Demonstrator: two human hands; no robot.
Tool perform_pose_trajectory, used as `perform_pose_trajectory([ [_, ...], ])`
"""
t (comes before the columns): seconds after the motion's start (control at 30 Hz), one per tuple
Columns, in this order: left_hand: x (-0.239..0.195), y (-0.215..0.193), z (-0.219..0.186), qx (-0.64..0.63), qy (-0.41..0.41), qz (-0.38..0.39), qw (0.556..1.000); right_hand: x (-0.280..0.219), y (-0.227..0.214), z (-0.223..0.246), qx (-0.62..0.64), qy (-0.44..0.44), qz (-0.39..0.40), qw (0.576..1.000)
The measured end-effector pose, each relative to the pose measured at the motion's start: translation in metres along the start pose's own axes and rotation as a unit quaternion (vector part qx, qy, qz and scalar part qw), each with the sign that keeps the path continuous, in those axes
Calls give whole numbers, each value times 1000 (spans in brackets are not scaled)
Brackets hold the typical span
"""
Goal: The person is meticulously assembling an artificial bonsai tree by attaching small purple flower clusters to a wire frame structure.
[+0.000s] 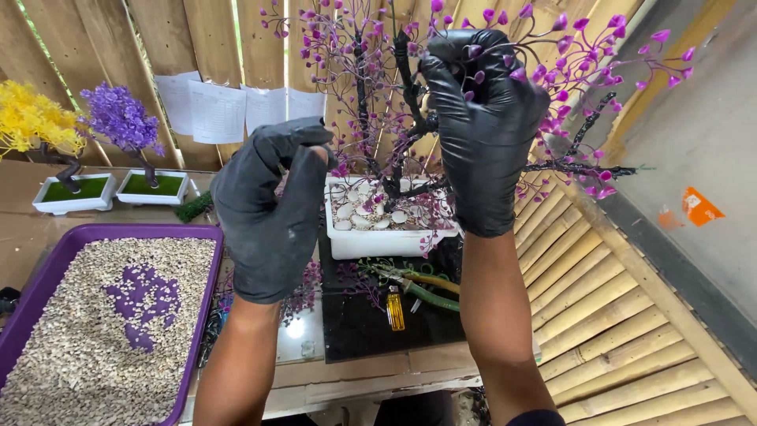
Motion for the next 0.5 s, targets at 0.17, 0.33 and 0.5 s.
perform_pose_trajectory([
  [0.17, 24, 13, 4, -17, 79, 10, 997, -2, 9, -14, -73, -89, -31, 993],
  [0.33, 47, 26, 6, 37, 132, 13, 990, 8, 16, -12, 5, -70, 4, 998],
  [0.5, 56, 39, 14, 40, 152, 13, 987, 7, 16, -6, 39, -62, 28, 997],
])
Point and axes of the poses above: each hand's wrist, its own x-axis towards the middle knuckle, its own y-axis out of the palm, z = x × y, the point moved 7 cm from there along x, towards the middle knuckle, and after that the axes turned 15 degrees about -z, right-handed, at the moved point
